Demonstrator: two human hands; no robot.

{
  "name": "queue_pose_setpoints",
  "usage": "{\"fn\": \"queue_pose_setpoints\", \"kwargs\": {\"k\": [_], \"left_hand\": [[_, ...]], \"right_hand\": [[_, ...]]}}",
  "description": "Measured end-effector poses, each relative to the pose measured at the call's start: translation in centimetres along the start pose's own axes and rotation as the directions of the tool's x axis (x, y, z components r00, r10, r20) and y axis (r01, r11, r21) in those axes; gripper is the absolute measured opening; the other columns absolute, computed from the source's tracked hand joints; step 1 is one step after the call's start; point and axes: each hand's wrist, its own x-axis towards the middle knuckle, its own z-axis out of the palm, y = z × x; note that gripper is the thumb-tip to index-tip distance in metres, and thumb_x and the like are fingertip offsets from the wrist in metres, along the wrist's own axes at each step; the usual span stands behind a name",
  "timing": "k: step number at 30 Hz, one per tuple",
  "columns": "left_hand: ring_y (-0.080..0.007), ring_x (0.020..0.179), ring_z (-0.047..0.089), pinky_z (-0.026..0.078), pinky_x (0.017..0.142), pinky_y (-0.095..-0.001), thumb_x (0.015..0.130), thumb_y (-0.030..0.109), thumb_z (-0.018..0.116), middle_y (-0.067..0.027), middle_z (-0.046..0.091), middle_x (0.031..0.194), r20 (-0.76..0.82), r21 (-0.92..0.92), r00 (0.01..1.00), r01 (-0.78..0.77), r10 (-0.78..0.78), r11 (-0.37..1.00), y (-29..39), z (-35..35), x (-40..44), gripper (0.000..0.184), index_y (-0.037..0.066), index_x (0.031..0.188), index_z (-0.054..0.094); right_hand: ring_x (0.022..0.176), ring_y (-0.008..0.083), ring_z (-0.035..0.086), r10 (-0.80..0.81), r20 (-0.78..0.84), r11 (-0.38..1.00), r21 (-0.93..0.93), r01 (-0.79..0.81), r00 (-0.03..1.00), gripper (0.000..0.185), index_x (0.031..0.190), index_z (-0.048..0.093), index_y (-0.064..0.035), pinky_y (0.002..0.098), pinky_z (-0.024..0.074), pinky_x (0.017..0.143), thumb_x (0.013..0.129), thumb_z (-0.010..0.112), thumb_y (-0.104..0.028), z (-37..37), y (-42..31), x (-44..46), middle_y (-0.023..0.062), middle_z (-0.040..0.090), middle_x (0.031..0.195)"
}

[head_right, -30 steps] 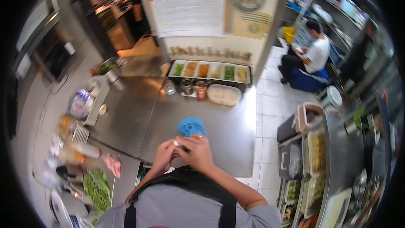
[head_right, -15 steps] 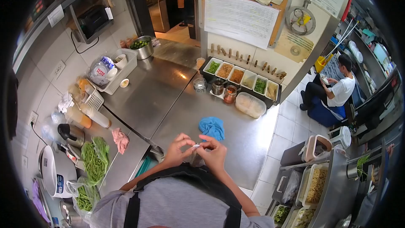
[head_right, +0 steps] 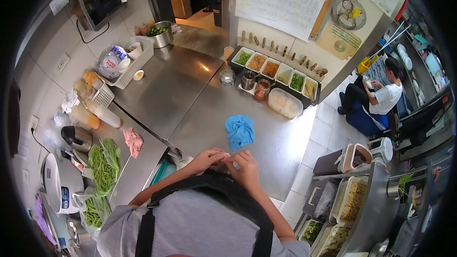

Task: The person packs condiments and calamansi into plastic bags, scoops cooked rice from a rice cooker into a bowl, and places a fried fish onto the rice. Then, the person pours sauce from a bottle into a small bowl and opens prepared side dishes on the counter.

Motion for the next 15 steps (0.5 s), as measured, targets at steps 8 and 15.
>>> {"fn": "queue_pose_setpoints", "kwargs": {"k": [8, 15], "left_hand": [[-0.0168, 0.107, 0.052, 0.039, 0.096, -0.0285, 0.101, 0.024, 0.045, -0.0095, 0.054, 0.11, 0.18, 0.25, 0.952, -0.286, 0.246, 0.925, -2.5, 0.0, 1.6, 0.029, 0.001, 0.109, 0.06], [-0.0177, 0.108, 0.05, 0.04, 0.094, -0.0313, 0.099, 0.02, 0.051, -0.0078, 0.052, 0.113, 0.318, 0.451, 0.861, -0.505, 0.397, 0.736, -0.2, -0.2, -0.4, 0.025, 0.001, 0.113, 0.059]], "right_hand": [[0.07, 0.0218, 0.058, 0.096, -0.104, 0.995, 0.026, -0.094, 0.99, 0.012, 0.078, 0.066, -0.0044, 0.0315, 0.046, 0.06, 0.073, 0.077, -0.002, 0.1, -0.1, -0.6, 0.0071, 0.064, 0.074], [0.07, 0.0128, 0.058, 0.259, -0.311, 0.966, 0.088, -0.244, 0.914, 0.011, 0.08, 0.067, -0.0016, 0.0262, 0.0476, 0.064, 0.077, 0.077, -0.004, 0.8, -1.2, 0.4, 0.0062, 0.063, 0.074]]}}
